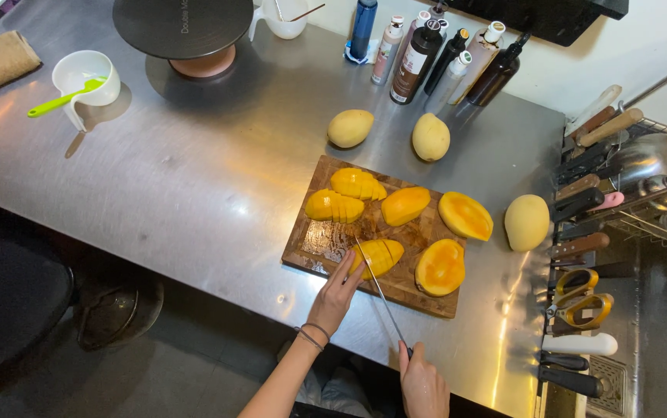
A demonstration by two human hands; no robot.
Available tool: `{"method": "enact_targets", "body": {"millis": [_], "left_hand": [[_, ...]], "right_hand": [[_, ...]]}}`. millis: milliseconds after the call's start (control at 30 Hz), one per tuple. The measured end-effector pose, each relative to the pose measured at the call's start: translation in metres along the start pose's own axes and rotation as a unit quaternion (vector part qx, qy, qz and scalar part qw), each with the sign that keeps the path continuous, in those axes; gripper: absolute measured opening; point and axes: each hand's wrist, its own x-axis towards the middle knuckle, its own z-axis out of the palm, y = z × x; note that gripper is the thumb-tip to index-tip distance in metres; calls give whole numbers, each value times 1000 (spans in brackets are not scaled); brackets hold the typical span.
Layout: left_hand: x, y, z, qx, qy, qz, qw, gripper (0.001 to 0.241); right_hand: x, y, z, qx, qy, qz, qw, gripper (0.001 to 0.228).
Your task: Slicing and peeling mangoes on a wooden cutting board.
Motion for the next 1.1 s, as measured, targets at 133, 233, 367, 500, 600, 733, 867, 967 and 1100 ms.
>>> {"method": "enact_targets", "body": {"millis": [133,233,367,500,600,733,867,967,1100], "left_hand": [[2,3,-5,4,-8,-3,1000,48],[4,4,-2,-10,7,-4,1000,46],[5,4,-5,-13,11,0,1000,46],[0,5,-11,-34,12,-14,999,49],[-8,-3,-7,-20,8,4,1000,55],[-8,-3,-9,-32,8,1,999,55],[-7,-3,-7,-32,21,1,999,53],[-7,-3,-5,-33,20,-10,999,48],[-6,-1,-7,-30,26,-17,999,45]], "right_hand": [[5,-4,8,-25,7,3,1000,49],[16,-3,18,11,-4,-20,1000,49],[26,-11,21,30,-13,-33,999,49],[23,-6,12,62,-27,-40,997,47],[11,-8,-2,78,-29,-23,996,45],[1,-14,-12,72,-19,-5,997,44],[-3,-14,-10,54,-22,-22,998,44],[-5,-18,-16,52,-30,-11,998,44],[-2,-20,-21,47,-14,-1,999,43]]}}
